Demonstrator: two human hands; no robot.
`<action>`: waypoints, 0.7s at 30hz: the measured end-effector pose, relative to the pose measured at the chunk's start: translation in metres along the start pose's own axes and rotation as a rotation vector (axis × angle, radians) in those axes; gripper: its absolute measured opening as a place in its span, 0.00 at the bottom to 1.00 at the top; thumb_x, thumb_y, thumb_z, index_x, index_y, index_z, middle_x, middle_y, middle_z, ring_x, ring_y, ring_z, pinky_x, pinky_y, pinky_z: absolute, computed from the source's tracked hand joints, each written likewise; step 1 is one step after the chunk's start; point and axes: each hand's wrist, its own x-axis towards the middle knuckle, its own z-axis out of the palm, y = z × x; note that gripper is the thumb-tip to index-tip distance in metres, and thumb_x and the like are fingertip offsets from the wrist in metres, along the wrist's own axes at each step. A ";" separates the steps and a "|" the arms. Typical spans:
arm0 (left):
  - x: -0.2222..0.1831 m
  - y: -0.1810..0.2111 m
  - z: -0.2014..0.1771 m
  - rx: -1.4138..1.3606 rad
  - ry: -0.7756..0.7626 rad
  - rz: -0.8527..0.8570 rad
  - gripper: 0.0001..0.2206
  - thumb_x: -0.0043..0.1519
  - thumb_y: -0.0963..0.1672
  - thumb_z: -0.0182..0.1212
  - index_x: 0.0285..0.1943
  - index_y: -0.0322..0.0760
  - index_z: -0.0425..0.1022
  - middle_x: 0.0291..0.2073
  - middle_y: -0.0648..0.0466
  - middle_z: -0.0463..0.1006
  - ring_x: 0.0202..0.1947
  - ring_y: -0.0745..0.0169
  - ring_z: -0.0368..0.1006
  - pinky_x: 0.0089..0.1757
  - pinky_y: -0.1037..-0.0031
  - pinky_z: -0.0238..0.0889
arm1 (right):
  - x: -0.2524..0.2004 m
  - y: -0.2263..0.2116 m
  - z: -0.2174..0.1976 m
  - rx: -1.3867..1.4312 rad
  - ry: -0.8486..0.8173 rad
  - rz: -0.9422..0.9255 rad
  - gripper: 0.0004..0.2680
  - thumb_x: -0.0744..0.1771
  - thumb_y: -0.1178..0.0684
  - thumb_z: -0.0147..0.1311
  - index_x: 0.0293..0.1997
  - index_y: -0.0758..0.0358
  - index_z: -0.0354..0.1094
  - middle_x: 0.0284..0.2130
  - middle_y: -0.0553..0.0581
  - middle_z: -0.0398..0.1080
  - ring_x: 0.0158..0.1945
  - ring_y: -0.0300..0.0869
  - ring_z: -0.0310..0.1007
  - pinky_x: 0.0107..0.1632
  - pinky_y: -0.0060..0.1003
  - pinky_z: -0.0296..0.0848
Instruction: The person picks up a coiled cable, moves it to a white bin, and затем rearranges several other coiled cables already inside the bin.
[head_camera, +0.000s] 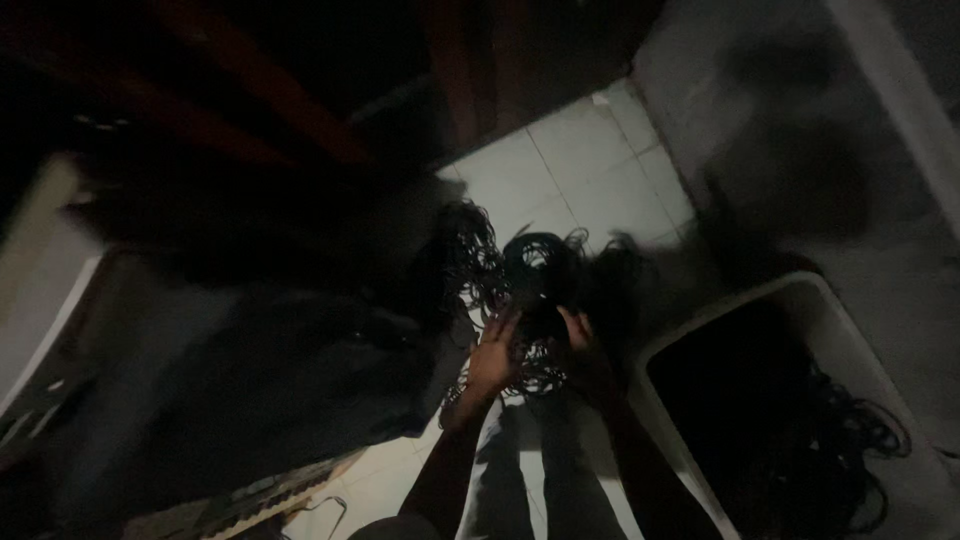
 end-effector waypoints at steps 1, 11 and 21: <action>0.010 -0.005 0.021 -0.015 0.045 0.031 0.36 0.61 0.50 0.61 0.80 0.54 0.50 0.77 0.52 0.50 0.76 0.46 0.45 0.65 0.40 0.43 | 0.000 0.014 0.005 -0.024 -0.006 -0.014 0.24 0.68 0.45 0.55 0.72 0.56 0.55 0.68 0.67 0.55 0.67 0.63 0.59 0.62 0.54 0.66; 0.089 -0.081 0.180 -0.015 0.044 0.212 0.19 0.70 0.52 0.48 0.72 0.60 0.67 0.74 0.49 0.61 0.73 0.42 0.54 0.66 0.37 0.41 | 0.013 0.184 0.103 -0.385 0.076 -0.353 0.19 0.70 0.46 0.52 0.68 0.61 0.61 0.66 0.66 0.62 0.69 0.60 0.62 0.67 0.54 0.64; 0.112 -0.125 0.284 -0.020 0.293 0.222 0.24 0.63 0.50 0.56 0.70 0.51 0.69 0.69 0.51 0.68 0.69 0.46 0.63 0.64 0.43 0.50 | 0.010 0.260 0.159 -0.002 -0.142 0.001 0.18 0.69 0.47 0.57 0.65 0.62 0.65 0.62 0.62 0.66 0.66 0.55 0.65 0.65 0.51 0.66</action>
